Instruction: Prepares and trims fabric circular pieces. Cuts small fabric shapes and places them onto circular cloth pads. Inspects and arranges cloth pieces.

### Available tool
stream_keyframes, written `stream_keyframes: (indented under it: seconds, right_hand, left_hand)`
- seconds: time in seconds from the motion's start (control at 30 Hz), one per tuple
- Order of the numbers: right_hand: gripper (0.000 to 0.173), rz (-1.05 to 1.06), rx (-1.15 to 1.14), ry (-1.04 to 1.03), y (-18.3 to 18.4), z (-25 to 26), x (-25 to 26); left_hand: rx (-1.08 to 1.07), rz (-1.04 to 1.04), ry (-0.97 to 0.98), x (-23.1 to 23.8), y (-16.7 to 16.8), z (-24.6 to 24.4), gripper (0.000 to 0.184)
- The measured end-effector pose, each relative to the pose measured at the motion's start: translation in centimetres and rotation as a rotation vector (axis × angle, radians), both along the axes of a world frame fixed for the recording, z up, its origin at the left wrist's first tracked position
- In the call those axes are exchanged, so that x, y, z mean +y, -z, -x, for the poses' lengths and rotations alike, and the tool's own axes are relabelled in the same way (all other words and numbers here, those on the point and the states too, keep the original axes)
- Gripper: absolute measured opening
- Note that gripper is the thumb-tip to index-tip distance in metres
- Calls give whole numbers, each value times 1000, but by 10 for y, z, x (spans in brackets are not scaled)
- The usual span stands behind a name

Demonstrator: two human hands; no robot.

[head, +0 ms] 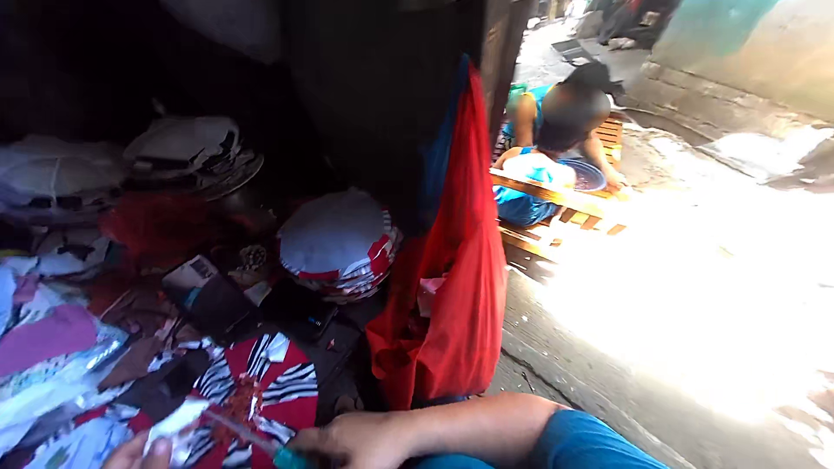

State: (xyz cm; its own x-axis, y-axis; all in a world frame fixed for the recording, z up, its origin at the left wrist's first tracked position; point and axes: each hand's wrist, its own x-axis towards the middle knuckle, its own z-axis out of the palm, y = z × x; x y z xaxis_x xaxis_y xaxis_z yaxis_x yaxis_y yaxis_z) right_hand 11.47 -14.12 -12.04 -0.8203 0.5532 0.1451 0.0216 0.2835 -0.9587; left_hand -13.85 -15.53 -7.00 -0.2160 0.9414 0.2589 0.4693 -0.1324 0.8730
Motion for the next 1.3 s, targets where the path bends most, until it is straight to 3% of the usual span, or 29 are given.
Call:
stream_keyframes:
  seconds: [0.1,0.23,0.4,0.53,0.73,0.97,1.1,1.3]
  right_hand:
    - [44,32,-23,-5,-1,-4,-1]
    - [47,85,40,-56,14,-1,6]
    - [55,72,54,-76,21,3,11]
    - [55,89,55,-97,21,5,13]
    - [57,67,76,-206,28,11,16]
    - [71,243,220,-297,32,15,8]
    - [77,322,310,-244,32,18,6]
    - [69,357,422,-161,34,19,10]
  left_hand:
    - [-317,69,-52,9,-1,-14,23]
    - [-502,41,-87,13,-1,-19,23]
    - [-408,19,-3,14,6,-12,17]
    - [-317,21,-41,16,6,-11,15]
    - [-612,-23,-2,18,4,-19,23]
    - [-903,-40,18,13,4,-35,30]
    - [-916,-9,90,6,12,-38,30]
    - [-813,138,113,0,20,-29,29]
